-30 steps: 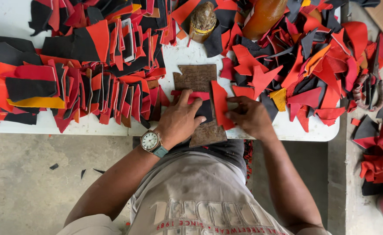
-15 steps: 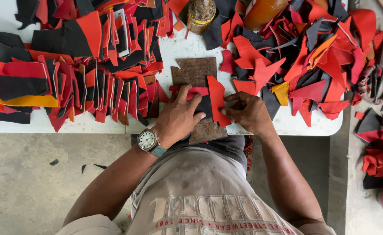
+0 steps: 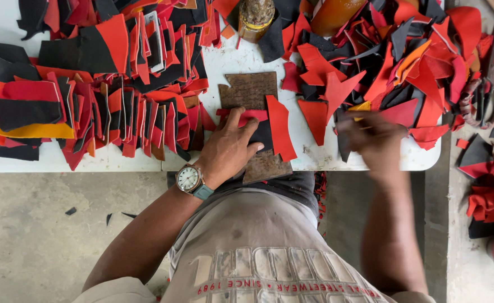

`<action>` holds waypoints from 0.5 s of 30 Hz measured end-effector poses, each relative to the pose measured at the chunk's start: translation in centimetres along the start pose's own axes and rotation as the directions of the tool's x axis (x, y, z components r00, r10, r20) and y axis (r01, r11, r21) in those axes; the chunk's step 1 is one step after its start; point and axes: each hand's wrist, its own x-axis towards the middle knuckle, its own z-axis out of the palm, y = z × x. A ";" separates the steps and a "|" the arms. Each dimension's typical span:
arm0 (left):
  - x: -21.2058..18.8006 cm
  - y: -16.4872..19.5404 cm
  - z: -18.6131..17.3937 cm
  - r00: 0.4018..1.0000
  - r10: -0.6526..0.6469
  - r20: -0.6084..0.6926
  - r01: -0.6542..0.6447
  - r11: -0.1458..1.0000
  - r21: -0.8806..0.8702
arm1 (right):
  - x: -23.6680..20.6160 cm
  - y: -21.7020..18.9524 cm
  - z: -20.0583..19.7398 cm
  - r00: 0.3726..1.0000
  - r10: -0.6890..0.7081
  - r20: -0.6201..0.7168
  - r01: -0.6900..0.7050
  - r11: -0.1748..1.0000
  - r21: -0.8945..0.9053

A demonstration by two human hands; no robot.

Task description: The person assembles small red and black fabric pieces into layered units on a white table. They pick pieces, align them, apply adhesive from a small jar, press the layers together, and trim excess with scissors. Finished units are stacked on the left side of the table.

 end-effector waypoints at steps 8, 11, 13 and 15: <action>0.3 0.8 -0.2 0.999 -0.008 0.049 0.008 1.000 -0.001 | 4.3 6.6 -19.3 0.834 -0.085 -0.545 -0.223 0.852 -0.474; 0.3 0.6 -0.4 0.998 -0.006 0.063 0.008 0.999 -0.039 | 5.1 7.5 -19.4 0.900 -0.149 -0.410 -0.206 0.685 -0.699; 0.3 0.3 -0.7 0.995 -0.030 0.096 0.039 0.996 -0.085 | 5.6 7.4 -18.7 0.920 -0.148 -0.362 -0.190 0.641 -0.744; 0.2 0.0 -1.0 0.999 0.034 0.007 -0.033 0.995 -0.093 | 6.3 6.8 -18.1 0.903 -0.056 -0.425 -0.241 0.754 -0.611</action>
